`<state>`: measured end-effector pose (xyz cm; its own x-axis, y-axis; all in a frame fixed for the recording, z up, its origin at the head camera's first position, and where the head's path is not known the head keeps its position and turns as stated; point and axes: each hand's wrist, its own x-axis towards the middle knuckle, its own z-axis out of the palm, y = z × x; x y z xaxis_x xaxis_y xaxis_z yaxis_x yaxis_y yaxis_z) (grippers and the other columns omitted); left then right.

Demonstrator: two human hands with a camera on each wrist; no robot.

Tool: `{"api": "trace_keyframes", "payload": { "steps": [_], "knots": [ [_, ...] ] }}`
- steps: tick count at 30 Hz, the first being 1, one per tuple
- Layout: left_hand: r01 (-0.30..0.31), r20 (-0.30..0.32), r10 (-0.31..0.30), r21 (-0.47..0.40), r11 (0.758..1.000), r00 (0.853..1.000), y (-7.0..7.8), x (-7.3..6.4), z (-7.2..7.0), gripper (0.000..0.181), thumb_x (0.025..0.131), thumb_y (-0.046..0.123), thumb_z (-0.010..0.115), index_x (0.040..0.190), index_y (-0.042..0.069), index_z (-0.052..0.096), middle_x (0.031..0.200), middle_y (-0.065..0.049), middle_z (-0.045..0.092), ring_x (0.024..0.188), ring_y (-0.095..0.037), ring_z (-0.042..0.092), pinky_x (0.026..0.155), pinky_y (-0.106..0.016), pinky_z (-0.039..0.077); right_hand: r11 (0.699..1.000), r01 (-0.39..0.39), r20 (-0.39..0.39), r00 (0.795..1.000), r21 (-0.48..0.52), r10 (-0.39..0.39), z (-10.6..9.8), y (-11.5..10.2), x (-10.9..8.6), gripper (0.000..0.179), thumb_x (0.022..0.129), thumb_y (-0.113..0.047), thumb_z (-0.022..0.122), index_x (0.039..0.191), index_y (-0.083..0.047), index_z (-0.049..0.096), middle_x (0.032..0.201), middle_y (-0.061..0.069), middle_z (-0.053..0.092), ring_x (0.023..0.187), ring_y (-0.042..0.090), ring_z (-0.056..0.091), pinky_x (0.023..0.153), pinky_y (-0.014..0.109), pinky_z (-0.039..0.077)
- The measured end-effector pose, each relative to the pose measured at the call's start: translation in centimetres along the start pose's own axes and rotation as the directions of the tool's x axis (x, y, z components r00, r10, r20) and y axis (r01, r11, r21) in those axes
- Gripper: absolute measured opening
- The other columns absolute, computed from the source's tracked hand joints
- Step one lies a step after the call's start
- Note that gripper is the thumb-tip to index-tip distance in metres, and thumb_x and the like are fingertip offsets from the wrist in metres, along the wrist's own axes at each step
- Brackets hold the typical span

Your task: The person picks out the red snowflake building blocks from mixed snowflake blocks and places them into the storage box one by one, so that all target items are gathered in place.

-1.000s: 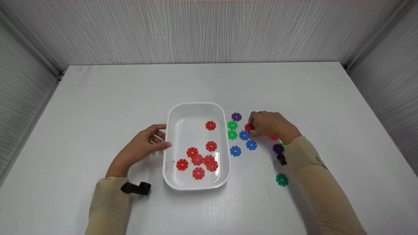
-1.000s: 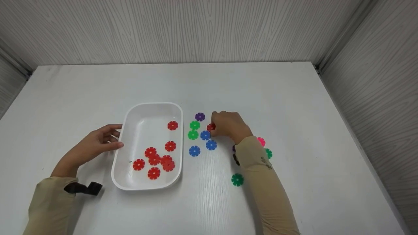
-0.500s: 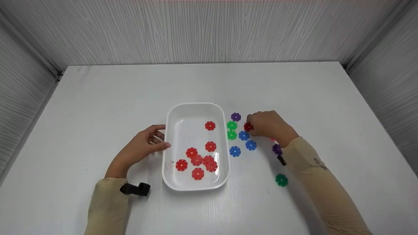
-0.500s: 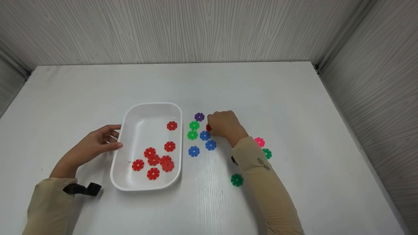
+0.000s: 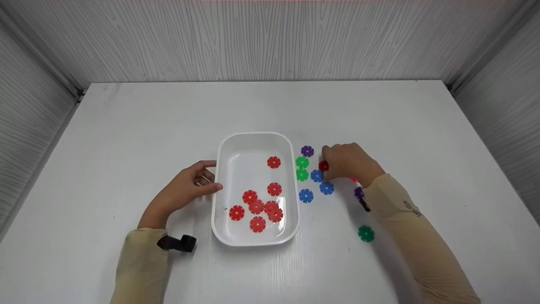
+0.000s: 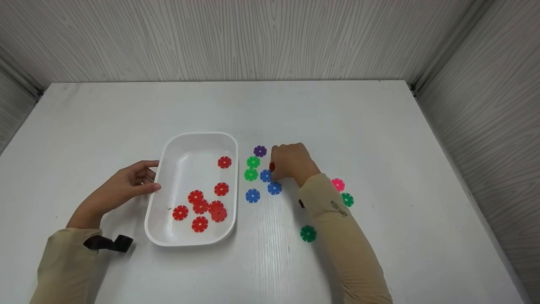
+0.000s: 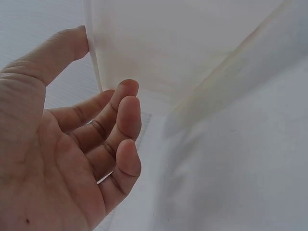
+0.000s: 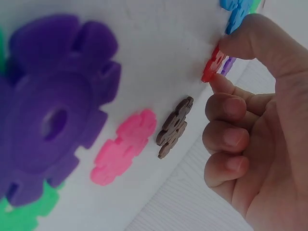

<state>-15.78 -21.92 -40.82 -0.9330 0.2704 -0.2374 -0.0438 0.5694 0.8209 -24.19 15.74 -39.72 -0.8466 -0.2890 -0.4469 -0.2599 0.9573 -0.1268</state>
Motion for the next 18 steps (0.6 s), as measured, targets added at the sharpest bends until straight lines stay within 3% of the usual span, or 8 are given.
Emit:
{"api": "trace_keyframes", "payload": {
  "steps": [18],
  "knots": [
    [-0.006, 0.004, 0.006, -0.008, 1.000, 1.000, -0.37, 0.36, 0.04, 0.063, 0.087, 0.034, 0.070, 0.141, 0.012, 0.045, 0.108, -0.008, 0.060, 0.090, -0.020, 0.057, 0.077, -0.031, 0.045, 0.997, 0.046, -0.052, 0.997, -0.069, -0.050, 0.21, 0.32, -0.22, 0.052, 0.078, -0.031, 0.077, 0.122, -0.010, 0.056, 0.104, 0.009, 0.066, 0.093, 0.026, 0.061, 0.086, 0.045, 0.054]
  ]
}}
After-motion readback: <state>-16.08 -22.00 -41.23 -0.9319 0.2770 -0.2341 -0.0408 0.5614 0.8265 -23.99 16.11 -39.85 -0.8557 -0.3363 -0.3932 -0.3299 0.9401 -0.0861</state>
